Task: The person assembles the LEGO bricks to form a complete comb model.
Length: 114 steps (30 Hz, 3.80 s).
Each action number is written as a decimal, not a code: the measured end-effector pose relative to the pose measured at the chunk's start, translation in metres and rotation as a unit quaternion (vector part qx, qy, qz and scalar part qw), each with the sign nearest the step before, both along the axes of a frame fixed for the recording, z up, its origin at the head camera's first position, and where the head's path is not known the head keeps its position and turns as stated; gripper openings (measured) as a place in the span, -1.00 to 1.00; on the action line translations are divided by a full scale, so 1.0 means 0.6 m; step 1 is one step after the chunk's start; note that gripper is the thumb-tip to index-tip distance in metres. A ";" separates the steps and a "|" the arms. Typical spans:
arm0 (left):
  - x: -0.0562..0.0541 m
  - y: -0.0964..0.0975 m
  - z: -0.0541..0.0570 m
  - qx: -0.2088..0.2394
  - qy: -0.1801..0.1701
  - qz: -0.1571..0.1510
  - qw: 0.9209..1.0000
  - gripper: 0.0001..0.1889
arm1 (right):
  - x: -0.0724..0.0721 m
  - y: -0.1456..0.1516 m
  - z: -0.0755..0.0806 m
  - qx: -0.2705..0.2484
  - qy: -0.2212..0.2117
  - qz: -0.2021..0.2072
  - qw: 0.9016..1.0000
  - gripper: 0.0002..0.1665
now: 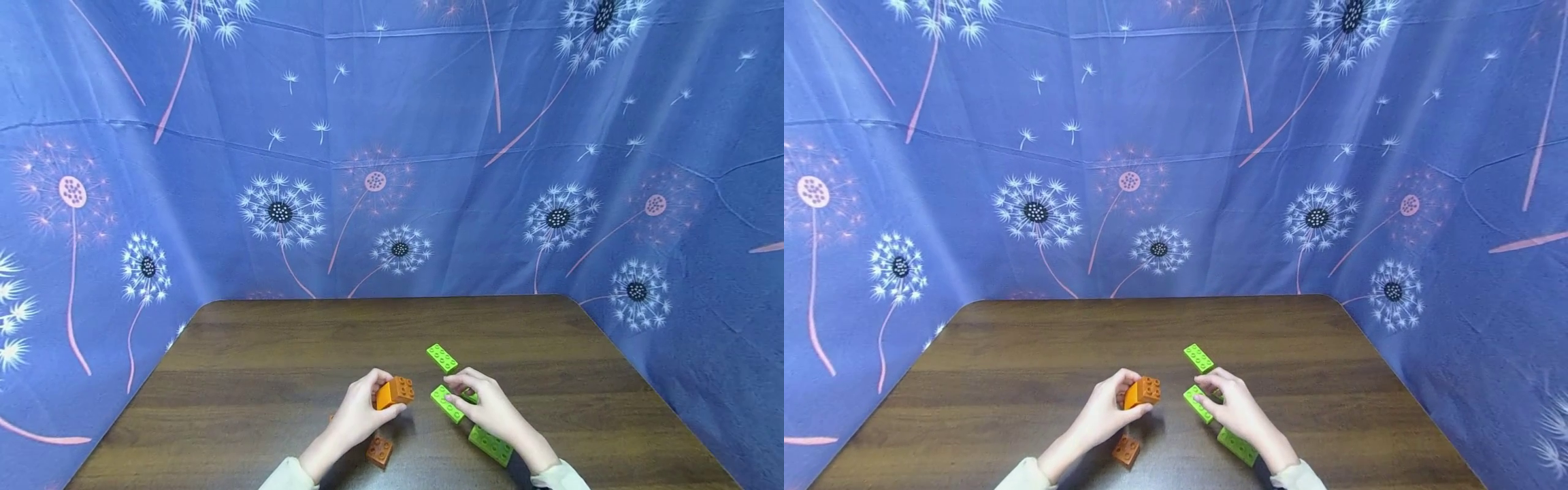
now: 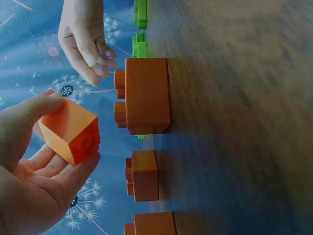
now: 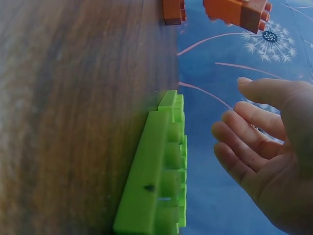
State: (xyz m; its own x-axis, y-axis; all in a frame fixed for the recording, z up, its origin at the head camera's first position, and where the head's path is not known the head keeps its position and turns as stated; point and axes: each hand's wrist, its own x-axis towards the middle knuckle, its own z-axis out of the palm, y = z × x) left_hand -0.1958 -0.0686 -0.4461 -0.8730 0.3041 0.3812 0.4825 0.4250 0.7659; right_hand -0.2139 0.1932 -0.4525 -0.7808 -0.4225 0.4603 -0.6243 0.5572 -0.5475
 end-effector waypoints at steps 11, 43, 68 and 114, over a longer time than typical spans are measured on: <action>-0.001 0.001 -0.002 0.008 0.003 -0.008 1.000 -0.61 | 0.002 0.004 -0.007 0.013 -0.018 -0.010 1.000 -0.68; 0.003 -0.002 0.000 0.017 0.008 -0.005 1.000 -0.64 | 0.001 0.001 -0.007 0.041 -0.061 -0.020 0.997 -0.66; -0.001 -0.006 0.008 0.017 0.000 -0.010 1.000 -0.64 | -0.006 -0.008 -0.005 0.082 -0.090 -0.055 0.991 -0.39; -0.001 -0.006 -0.001 0.001 -0.016 0.010 1.000 -0.59 | -0.005 -0.006 -0.012 0.082 -0.060 -0.052 0.994 -0.51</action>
State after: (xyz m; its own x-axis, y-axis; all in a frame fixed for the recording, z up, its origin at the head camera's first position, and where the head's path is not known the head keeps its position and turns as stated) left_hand -0.1961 -0.0720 -0.4469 -0.8902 0.2863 0.3544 0.4500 0.4319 0.7816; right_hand -0.2171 0.1895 -0.4597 -0.8686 -0.3988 0.2940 -0.4954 0.7022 -0.5113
